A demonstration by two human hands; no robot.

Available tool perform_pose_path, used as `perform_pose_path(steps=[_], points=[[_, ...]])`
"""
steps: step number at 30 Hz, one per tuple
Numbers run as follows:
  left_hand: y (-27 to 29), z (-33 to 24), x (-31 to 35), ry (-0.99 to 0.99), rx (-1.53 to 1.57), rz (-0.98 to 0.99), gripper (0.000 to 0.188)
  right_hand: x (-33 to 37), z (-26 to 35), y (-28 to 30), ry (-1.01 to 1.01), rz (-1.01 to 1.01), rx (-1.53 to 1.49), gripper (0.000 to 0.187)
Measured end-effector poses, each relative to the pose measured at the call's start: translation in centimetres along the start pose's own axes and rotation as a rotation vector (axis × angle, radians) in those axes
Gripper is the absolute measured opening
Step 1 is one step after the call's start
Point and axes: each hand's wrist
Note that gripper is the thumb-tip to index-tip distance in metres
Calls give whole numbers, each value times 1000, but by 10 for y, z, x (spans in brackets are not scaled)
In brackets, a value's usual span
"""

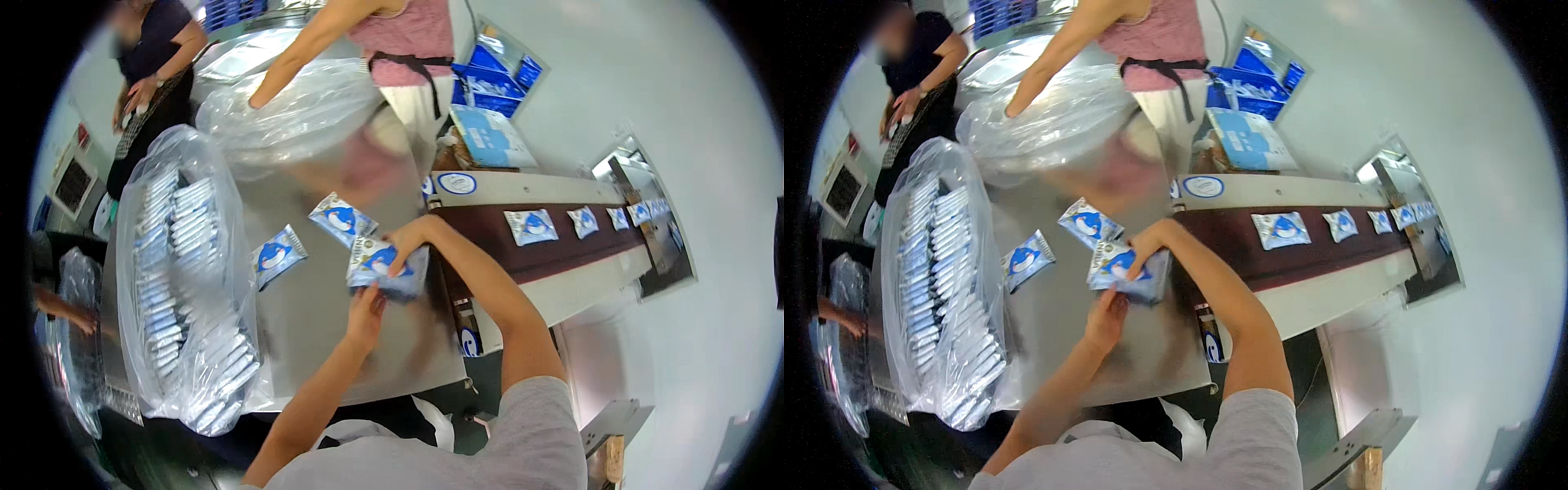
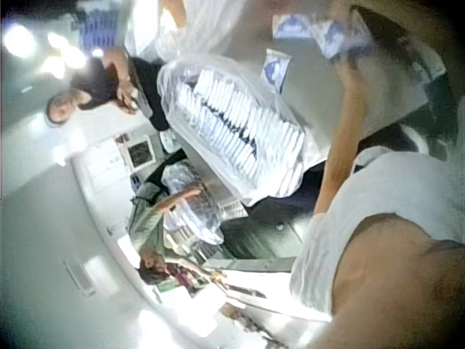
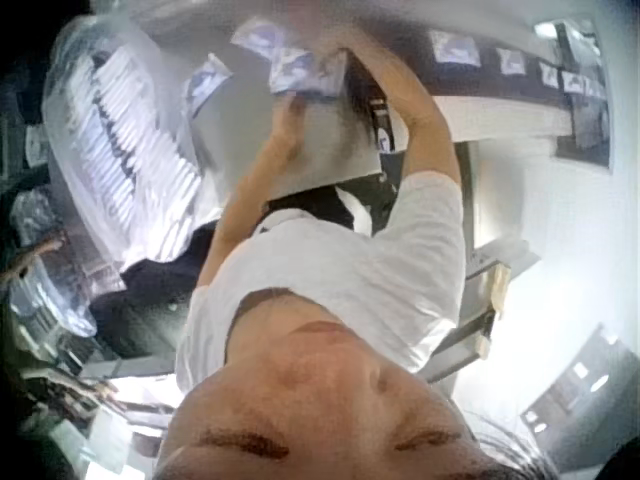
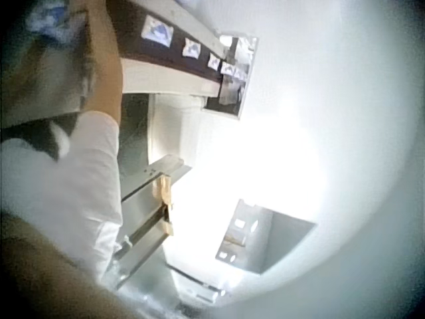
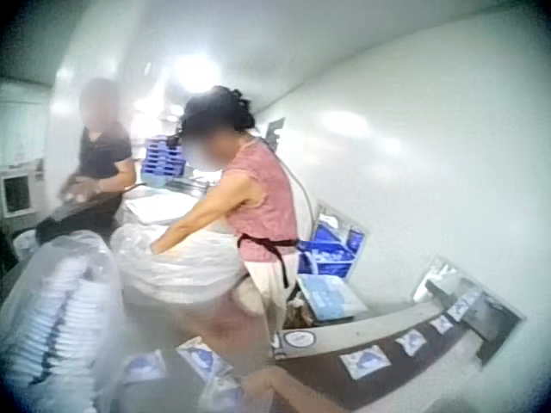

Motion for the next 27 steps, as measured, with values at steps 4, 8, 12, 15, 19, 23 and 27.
perform_pose_path(steps=[4,8,12,15,19,23,27], points=[[-8,-8,0,15,176,-82,37,28,31,-58,-58,-132,-444,112],[13,-32,40,-260,6,146,73,54,92,-144,226,-741,-984,124],[33,-38,68,-569,-580,390,93,-7,95,-231,425,-825,-927,120],[42,-52,75,-613,-567,370,98,-6,127,-241,284,-852,-846,116],[36,-95,101,-442,-530,261,112,47,165,-196,451,-678,-1236,108],[68,-106,107,-551,-392,264,115,91,202,-148,528,-603,-1360,93],[74,-142,125,-368,-571,133,112,87,211,-127,450,-673,-1072,89]])
Point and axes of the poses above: each hand's wrist, its own x-axis away from the middle knuckle, its own y-axis out of the back of the hand, z = x × y, and after that the axes turned 13 degrees about -y, right-handed
